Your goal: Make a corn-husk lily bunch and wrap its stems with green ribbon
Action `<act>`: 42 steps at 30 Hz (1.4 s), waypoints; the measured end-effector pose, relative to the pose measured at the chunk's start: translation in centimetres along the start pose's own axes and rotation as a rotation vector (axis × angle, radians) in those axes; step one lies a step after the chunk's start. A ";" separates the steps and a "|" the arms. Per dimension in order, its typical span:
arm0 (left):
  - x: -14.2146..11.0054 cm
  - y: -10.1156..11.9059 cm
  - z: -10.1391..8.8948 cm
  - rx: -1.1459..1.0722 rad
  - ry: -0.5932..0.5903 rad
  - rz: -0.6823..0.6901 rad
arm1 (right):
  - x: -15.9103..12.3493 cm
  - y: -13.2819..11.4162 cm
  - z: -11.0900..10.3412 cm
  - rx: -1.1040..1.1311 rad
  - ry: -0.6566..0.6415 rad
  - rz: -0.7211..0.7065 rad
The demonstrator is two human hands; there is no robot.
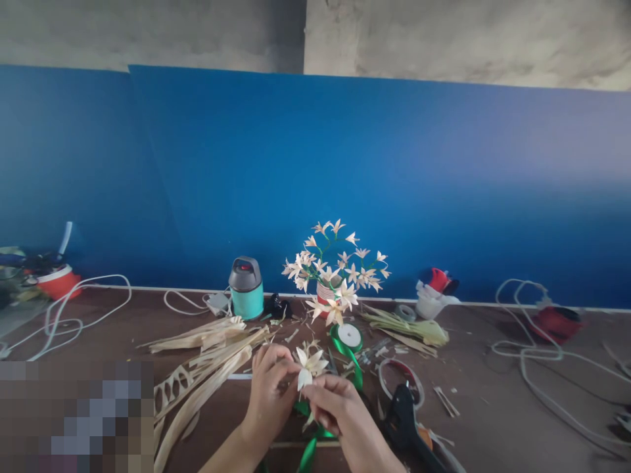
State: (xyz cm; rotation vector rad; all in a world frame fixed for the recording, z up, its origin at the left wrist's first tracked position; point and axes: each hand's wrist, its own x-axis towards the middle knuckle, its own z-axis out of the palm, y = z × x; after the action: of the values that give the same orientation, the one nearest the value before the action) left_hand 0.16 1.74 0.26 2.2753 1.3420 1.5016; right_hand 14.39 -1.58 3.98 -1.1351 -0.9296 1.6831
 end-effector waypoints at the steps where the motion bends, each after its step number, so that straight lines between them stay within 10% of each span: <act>1: 0.0 0.1 0.1 -0.027 -0.001 -0.016 | 0.1 0.1 0.0 -0.010 0.013 0.000; 16: 0.0 0.0 0.3 -0.087 -0.027 0.014 | 0.1 -1.2 -0.9 0.010 0.132 -0.200; 31: 0.1 0.7 -0.1 -0.142 -0.047 -0.043 | 0.9 0.5 -1.0 0.297 -0.060 0.069; 37: 0.9 -0.6 -0.6 -0.203 0.070 -0.301 | 2.0 -0.2 -2.5 -0.439 0.252 -0.377; 42: 2.3 -1.1 -1.5 -0.338 0.100 -0.535 | 2.0 1.1 -1.5 -1.222 0.232 -0.592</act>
State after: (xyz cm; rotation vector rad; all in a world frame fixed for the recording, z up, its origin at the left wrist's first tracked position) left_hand -1.37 3.56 2.04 1.5028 1.4356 1.5137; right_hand 15.19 0.09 1.98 -1.5093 -1.9801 0.3790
